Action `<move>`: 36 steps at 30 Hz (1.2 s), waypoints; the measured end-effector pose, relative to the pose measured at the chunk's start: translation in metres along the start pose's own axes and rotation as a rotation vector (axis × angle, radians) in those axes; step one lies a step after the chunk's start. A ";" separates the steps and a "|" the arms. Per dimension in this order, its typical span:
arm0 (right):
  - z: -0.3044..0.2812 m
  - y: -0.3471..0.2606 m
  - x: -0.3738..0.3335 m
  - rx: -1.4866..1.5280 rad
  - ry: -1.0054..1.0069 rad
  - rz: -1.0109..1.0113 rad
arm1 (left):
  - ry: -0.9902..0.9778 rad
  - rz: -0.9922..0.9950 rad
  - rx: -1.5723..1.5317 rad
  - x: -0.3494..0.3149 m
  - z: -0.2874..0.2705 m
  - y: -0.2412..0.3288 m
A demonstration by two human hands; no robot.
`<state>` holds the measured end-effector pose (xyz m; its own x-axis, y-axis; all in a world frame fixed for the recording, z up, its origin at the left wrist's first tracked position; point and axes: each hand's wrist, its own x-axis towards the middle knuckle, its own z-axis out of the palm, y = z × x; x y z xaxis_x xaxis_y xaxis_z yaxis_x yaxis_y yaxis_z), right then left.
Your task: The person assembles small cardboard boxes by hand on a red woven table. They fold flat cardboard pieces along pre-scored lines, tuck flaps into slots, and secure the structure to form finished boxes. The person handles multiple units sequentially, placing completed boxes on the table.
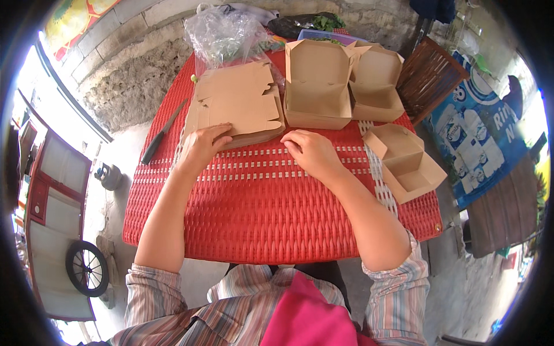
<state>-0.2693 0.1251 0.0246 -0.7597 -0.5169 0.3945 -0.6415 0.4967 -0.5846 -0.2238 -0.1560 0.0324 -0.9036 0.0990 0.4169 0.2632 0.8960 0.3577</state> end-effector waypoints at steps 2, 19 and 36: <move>0.000 0.002 -0.001 0.046 -0.019 0.016 | 0.011 0.042 0.030 0.000 0.000 -0.001; 0.004 0.009 0.000 0.122 -0.013 -0.026 | 0.128 0.208 0.115 0.002 0.004 -0.002; 0.036 -0.064 0.027 0.445 0.372 0.210 | 0.313 0.024 -0.194 -0.026 -0.021 0.005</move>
<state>-0.2451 0.0537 0.0470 -0.9027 -0.1220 0.4125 -0.4289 0.1811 -0.8850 -0.1921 -0.1628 0.0413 -0.7570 -0.0447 0.6519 0.3698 0.7931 0.4839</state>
